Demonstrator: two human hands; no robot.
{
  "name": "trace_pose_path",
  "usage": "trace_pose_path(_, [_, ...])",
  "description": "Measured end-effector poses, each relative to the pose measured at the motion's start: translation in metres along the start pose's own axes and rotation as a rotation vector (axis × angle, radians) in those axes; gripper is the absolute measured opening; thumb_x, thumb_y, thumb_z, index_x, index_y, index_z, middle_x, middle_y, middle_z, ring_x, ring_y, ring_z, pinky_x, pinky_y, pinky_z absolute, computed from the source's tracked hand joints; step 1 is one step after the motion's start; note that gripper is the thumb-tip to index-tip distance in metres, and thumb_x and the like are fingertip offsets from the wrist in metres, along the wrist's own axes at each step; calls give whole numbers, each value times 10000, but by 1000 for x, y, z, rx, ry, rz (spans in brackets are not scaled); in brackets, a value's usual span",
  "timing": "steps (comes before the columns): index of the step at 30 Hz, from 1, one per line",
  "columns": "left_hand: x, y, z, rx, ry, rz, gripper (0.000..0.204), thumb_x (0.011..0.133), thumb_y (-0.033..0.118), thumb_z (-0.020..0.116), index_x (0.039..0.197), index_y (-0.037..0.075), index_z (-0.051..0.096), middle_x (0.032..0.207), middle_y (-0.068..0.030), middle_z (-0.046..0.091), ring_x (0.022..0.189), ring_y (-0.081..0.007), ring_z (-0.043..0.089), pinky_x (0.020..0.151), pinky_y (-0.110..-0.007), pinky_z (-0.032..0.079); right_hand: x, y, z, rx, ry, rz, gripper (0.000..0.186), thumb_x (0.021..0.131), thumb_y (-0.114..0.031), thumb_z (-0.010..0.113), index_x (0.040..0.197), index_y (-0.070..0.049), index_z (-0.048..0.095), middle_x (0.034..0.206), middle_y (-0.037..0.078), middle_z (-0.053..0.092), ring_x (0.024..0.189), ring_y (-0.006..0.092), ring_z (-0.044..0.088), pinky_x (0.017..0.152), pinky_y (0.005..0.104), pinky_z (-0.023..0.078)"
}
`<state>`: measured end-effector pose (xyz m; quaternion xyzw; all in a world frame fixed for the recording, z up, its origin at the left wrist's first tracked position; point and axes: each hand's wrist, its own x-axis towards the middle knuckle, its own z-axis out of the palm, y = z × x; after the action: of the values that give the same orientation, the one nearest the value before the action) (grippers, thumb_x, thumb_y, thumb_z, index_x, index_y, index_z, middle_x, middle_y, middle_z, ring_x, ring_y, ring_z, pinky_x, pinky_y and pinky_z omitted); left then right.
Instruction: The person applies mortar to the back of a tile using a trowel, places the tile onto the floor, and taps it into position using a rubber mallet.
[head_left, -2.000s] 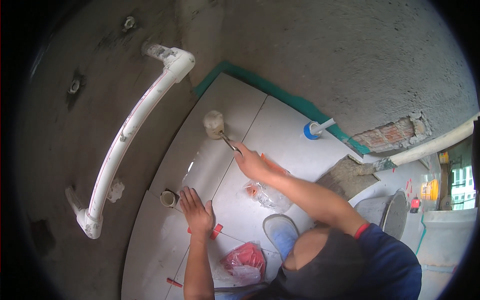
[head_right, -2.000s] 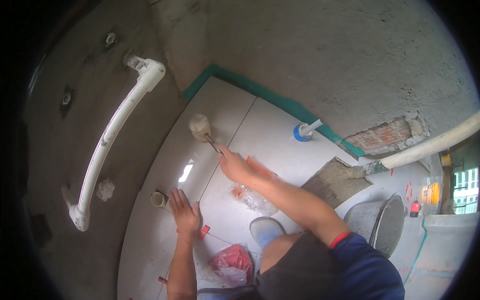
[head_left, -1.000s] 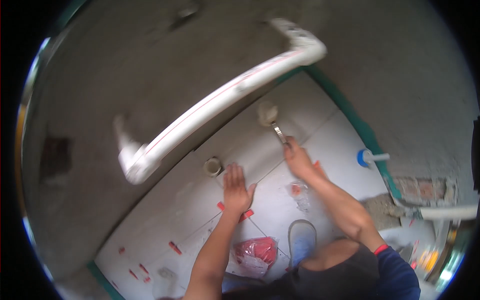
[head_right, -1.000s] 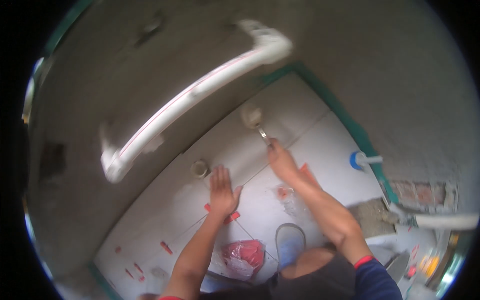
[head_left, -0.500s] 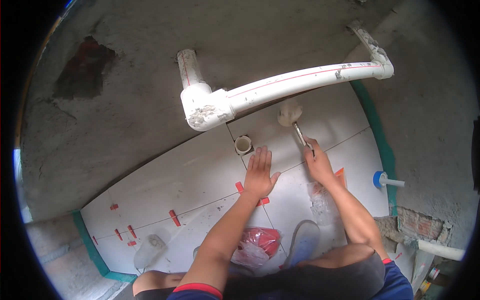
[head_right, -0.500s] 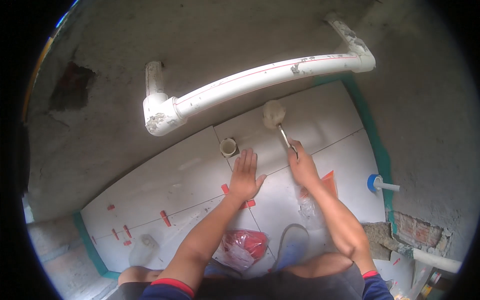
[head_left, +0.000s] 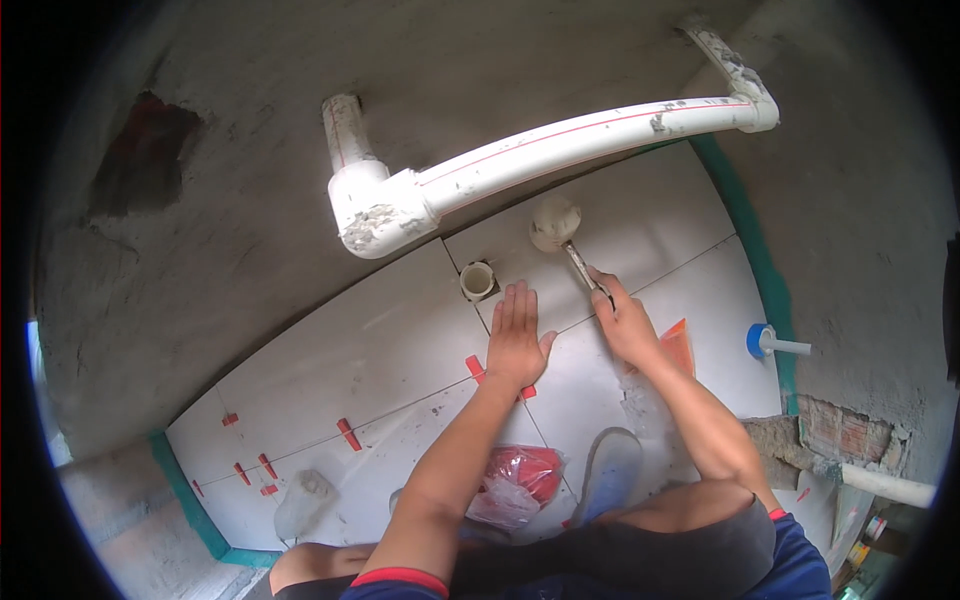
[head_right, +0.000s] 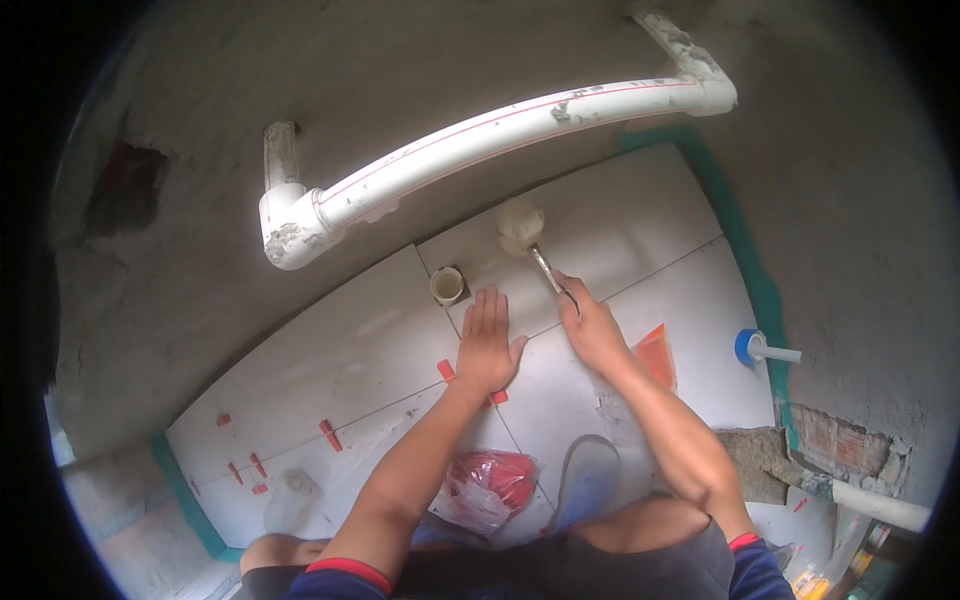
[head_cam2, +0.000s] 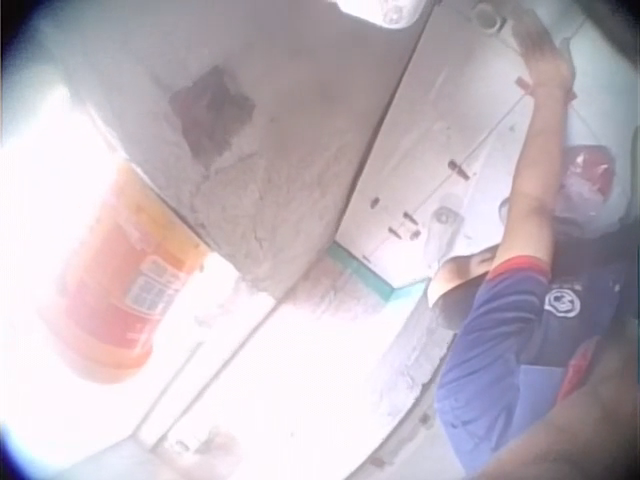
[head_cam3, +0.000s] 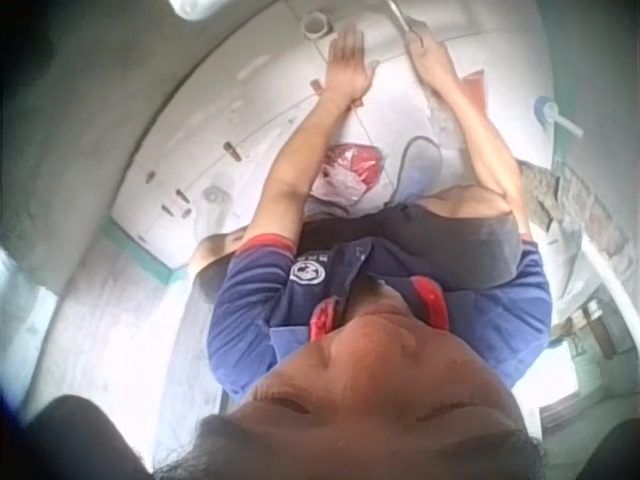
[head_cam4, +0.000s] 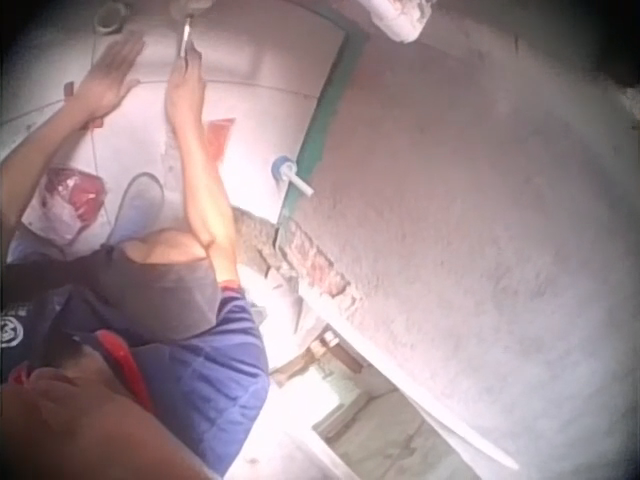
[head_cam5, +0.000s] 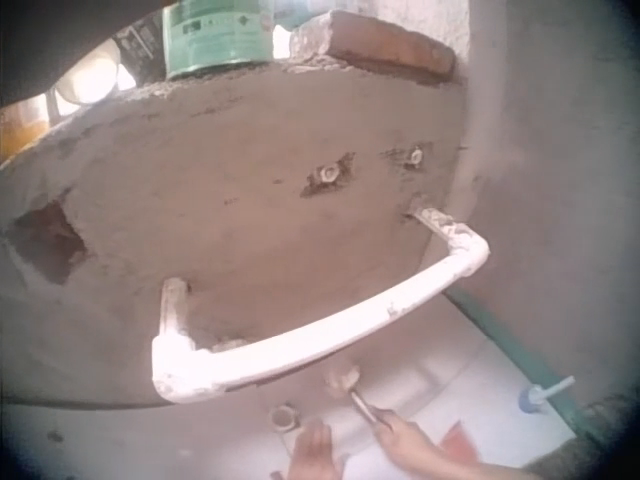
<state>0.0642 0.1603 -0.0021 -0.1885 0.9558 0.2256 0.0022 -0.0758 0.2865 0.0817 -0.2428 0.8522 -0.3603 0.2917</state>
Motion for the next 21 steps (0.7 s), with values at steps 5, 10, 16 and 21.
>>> trace_pose_path(5, [0,-2,-3,-5,-6,20,734,901,358,508,1423,-51,196,1513,-222,142,1412,-368,118,1141,-468,142,-11,2,1,-7,73,-172,377,965,-274,423,1322,-153,429,858,268,622,864,443,601,782,446,462])
trace_pose_path(10, [-3,-19,-19,18,-68,120,706,894,317,525,1438,-12,215,1526,-169,161,1414,-326,154,1150,-434,155,-27,1,-15,75,1,-41,364,972,-264,421,1322,-164,431,687,234,592,705,418,605,676,437,467])
trace_pose_path(16, [-14,-30,-26,54,-145,162,689,891,304,539,1436,6,240,1523,-151,184,1412,-309,166,1148,-421,176,-37,9,-15,25,25,-1,380,973,-284,439,1326,-144,439,727,207,618,711,365,632,725,389,486])
trace_pose_path(21, [-13,-20,-24,115,-113,184,685,891,286,526,1437,-1,229,1515,-166,201,1408,-319,179,1145,-433,172,-32,21,-23,116,240,-166,374,966,-273,454,1324,-161,452,803,226,636,769,390,636,728,411,487])
